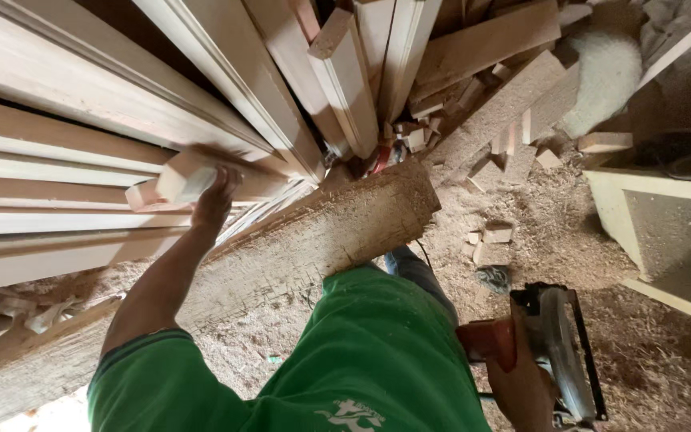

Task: The person uses a circular saw to cut several pieces of wood one at a time. After each cut, the person sets the cut piece aside and picks up another piece to repeat the process.

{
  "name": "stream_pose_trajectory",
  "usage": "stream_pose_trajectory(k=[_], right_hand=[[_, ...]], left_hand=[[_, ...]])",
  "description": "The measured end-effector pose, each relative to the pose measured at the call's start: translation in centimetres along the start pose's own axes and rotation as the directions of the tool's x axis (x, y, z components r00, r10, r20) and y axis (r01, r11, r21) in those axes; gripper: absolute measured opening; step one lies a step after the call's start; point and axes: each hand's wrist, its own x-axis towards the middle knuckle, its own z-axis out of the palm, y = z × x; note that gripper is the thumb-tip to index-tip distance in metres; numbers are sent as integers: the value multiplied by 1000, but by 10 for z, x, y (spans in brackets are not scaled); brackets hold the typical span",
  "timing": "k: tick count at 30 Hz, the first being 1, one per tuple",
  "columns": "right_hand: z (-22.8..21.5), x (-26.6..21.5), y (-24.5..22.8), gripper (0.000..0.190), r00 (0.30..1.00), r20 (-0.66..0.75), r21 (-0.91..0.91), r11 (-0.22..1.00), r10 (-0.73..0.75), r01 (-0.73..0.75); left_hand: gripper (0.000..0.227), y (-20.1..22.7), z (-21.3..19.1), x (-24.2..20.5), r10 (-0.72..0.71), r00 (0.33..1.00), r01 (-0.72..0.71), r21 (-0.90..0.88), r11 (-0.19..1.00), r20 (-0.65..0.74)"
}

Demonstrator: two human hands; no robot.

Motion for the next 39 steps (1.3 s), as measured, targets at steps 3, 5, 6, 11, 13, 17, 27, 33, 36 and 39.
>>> stream_pose_trajectory(k=[3,5,6,11,13,17,27,33,36,39], right_hand=[[5,5,8,102,999,-51,-1,1000,-15,15],[11,9,16,101,997,-55,-2,999,49,-49],[13,10,22,100,997,-72,18,1000,22,-21],[13,21,35,93,983,-177,26,998,-53,58],[9,26,34,96,992,-126,83,996,-26,36],[9,23,30,94,993,-115,0,1000,-9,9],[12,19,45,89,981,-192,52,998,-10,20],[-7,24,54,93,984,-124,259,961,128,-93],[-15,30,61,89,984,-148,313,949,95,-44],[-22,40,67,85,983,-179,334,942,50,13]], left_hand=[[46,-12,3,-6,-49,999,49,-84,995,5],[44,-19,2,-4,-151,985,135,-178,975,-80],[44,-21,-4,0,-169,983,141,-303,943,-67],[41,-33,-78,79,-264,957,155,-983,99,124],[41,-50,-116,124,-431,893,46,-978,-202,131],[79,-109,-168,192,-928,369,-308,-948,-78,-44],[79,-102,-231,200,-828,534,-123,-953,-276,171],[85,-21,-257,181,-787,477,-316,-759,-569,391],[73,-16,-237,170,-750,467,-334,-693,-639,468],[62,-41,-197,125,-761,342,-508,-573,-643,551]])
